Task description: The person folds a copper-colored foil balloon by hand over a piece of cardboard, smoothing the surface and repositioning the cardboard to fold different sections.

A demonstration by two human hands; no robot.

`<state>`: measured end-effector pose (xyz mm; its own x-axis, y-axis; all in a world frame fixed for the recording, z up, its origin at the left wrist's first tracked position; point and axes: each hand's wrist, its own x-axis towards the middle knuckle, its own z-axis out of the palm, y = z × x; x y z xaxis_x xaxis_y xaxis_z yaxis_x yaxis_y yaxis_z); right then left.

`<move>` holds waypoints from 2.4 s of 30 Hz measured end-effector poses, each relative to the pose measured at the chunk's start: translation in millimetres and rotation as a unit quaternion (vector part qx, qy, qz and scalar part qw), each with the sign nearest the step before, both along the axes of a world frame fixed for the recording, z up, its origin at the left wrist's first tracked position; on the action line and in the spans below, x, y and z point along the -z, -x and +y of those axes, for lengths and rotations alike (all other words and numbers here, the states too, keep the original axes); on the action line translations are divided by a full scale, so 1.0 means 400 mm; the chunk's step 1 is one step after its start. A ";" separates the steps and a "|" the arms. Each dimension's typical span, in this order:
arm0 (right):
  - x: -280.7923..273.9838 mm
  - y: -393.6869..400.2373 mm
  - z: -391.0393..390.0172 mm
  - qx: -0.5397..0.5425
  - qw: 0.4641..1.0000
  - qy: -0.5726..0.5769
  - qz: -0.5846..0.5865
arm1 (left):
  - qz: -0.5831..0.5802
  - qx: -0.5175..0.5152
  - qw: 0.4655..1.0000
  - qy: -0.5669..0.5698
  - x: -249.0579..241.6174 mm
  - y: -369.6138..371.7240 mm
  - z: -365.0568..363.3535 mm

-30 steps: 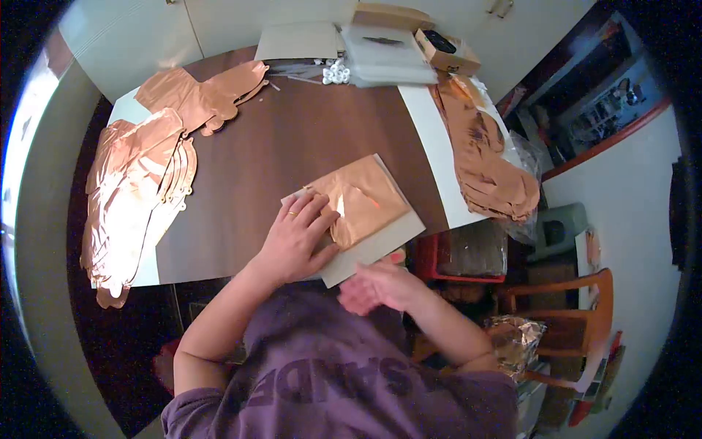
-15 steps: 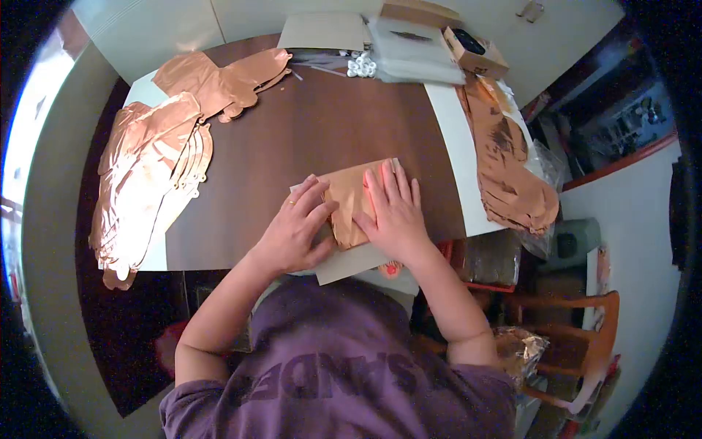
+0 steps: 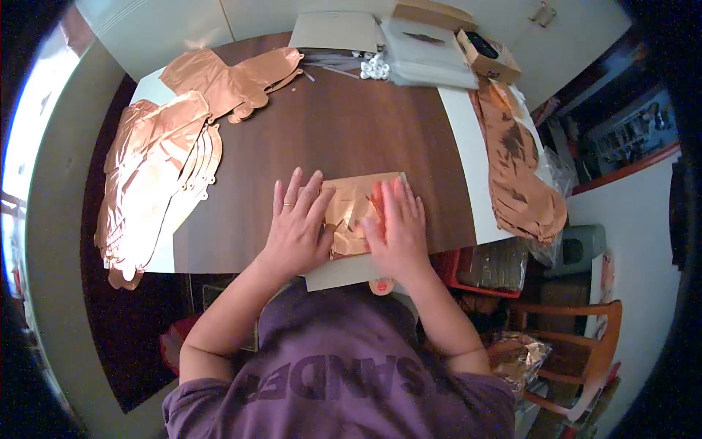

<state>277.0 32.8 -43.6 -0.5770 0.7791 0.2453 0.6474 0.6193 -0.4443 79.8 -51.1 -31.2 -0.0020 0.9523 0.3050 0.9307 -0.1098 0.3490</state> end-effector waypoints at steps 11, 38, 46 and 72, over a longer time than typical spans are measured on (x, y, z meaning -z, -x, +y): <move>0.000 -0.023 -0.002 -0.008 0.994 -0.033 -0.107 | 0.087 0.041 0.990 0.107 -0.037 -0.008 0.028; -0.026 0.055 0.004 -0.099 0.988 -0.032 -0.117 | 0.043 0.066 0.996 0.043 0.022 -0.033 -0.001; -0.050 0.048 0.007 -0.071 0.996 0.045 -0.026 | -0.077 0.059 0.994 0.045 0.003 -0.013 0.005; -0.050 0.137 0.000 -0.096 0.984 0.003 -0.149 | 0.008 0.058 0.994 0.096 -0.011 0.034 -0.173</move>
<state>222.2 32.9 -23.5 -0.7591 0.6499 0.0379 0.6213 0.7405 -0.2562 66.1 -120.3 -26.7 0.1139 0.9866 0.1172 0.9210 -0.1491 0.3600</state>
